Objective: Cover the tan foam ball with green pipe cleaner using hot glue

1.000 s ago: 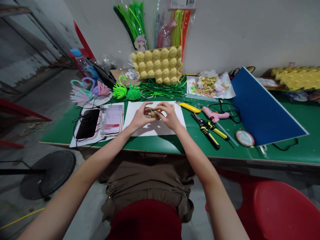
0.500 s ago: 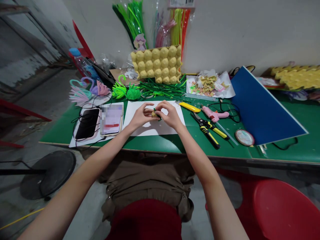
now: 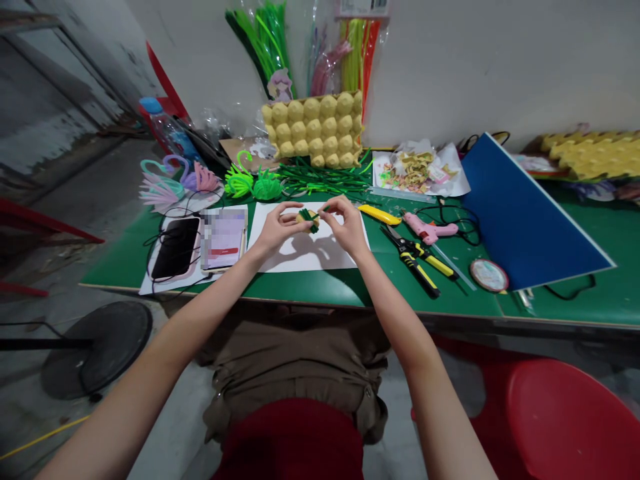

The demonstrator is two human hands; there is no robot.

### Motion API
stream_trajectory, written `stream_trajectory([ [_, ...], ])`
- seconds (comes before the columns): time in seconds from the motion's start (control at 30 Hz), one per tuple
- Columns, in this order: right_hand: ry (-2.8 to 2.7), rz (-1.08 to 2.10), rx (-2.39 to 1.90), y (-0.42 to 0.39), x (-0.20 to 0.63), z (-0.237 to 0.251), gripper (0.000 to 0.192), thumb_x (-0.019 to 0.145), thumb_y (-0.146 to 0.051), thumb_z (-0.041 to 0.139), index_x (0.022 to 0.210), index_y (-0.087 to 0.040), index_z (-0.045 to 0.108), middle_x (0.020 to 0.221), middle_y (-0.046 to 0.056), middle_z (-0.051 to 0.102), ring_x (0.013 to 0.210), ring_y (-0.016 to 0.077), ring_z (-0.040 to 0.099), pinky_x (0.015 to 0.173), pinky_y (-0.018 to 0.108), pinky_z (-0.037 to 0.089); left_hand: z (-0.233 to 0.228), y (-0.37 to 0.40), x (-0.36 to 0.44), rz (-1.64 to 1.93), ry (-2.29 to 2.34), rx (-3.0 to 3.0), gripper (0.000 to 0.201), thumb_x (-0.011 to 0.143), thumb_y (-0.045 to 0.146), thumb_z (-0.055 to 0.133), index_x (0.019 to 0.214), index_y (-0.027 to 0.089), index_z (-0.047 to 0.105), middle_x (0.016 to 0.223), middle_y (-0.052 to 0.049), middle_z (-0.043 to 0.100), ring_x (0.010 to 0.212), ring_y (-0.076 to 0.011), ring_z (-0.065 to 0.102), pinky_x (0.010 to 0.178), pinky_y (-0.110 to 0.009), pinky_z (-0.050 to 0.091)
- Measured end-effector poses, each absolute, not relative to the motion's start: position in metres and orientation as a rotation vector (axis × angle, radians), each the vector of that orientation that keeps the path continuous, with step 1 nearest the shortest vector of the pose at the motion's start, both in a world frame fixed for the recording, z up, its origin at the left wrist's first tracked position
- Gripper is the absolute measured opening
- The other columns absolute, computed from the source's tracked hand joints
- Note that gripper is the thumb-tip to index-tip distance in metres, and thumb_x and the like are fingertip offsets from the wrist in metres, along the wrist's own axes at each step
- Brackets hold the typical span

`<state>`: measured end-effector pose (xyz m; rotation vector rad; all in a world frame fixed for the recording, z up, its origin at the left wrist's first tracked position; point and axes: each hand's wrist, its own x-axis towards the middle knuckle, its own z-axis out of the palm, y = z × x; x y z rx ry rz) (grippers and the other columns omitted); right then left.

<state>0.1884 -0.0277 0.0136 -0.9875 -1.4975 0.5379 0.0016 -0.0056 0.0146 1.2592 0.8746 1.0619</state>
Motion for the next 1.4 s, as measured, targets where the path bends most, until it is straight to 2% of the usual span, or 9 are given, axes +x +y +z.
stream_trajectory([
  [0.13,-1.480,0.557,-0.999,-0.0276,0.1884,0.0132,0.037,0.085,-0.060,0.070,0.082,-0.023,0.066,0.089,0.003,0.065,0.080,0.0174,0.064,0.074,0.034,0.052,0.0120,-0.0029,0.0017,1.068,0.861,1.239,0.072,0.051,0.039,0.097,0.109,0.017,0.060,0.086,-0.007,0.079,0.080,-0.0227,0.078,0.080,-0.035,0.058],
  [0.3,-1.528,0.459,-1.061,-0.0271,0.1905,0.0135,0.034,0.087,-0.056,0.068,0.082,-0.023,0.067,0.087,0.003,0.068,0.084,0.0189,0.063,0.073,0.034,0.046,0.0114,-0.0023,0.0023,1.079,0.796,1.206,0.075,0.049,0.038,0.098,0.110,0.018,0.060,0.087,-0.005,0.079,0.081,-0.0222,0.078,0.082,-0.035,0.060],
  [0.53,-1.500,0.480,-1.029,-0.0285,0.1890,0.0147,0.033,0.087,-0.056,0.069,0.081,-0.023,0.067,0.086,0.003,0.068,0.082,0.0189,0.062,0.072,0.033,0.044,0.0111,-0.0011,0.0024,1.075,0.771,1.195,0.077,0.048,0.038,0.099,0.112,0.017,0.060,0.087,-0.006,0.079,0.081,-0.0231,0.078,0.082,-0.037,0.060],
  [0.8,-1.609,0.530,-0.967,-0.0335,0.1880,0.0211,0.031,0.082,-0.054,0.076,0.084,-0.024,0.068,0.089,0.002,0.070,0.073,0.0159,0.061,0.074,0.035,0.046,0.0102,-0.0012,0.0003,1.047,0.812,1.202,0.073,0.050,0.039,0.098,0.110,0.018,0.061,0.084,-0.004,0.078,0.076,-0.0204,0.076,0.080,-0.035,0.057],
  [1.0,-1.624,0.540,-0.977,-0.0337,0.1881,0.0211,0.034,0.080,-0.057,0.077,0.080,-0.024,0.067,0.085,0.003,0.071,0.080,0.0198,0.064,0.075,0.037,0.048,0.0126,-0.0029,-0.0007,1.037,0.801,1.193,0.071,0.051,0.039,0.098,0.108,0.018,0.062,0.082,-0.003,0.077,0.074,-0.0197,0.075,0.081,-0.035,0.056],
  [1.4,-1.591,0.516,-0.996,-0.0363,0.1853,0.0219,0.023,0.081,-0.045,0.077,0.080,-0.024,0.068,0.083,0.002,0.075,0.080,0.0199,0.068,0.077,0.038,0.053,0.0175,-0.0042,0.0008,1.001,0.804,1.140,0.073,0.048,0.036,0.099,0.108,0.018,0.060,0.082,-0.003,0.078,0.074,-0.0186,0.075,0.081,-0.034,0.055],
])
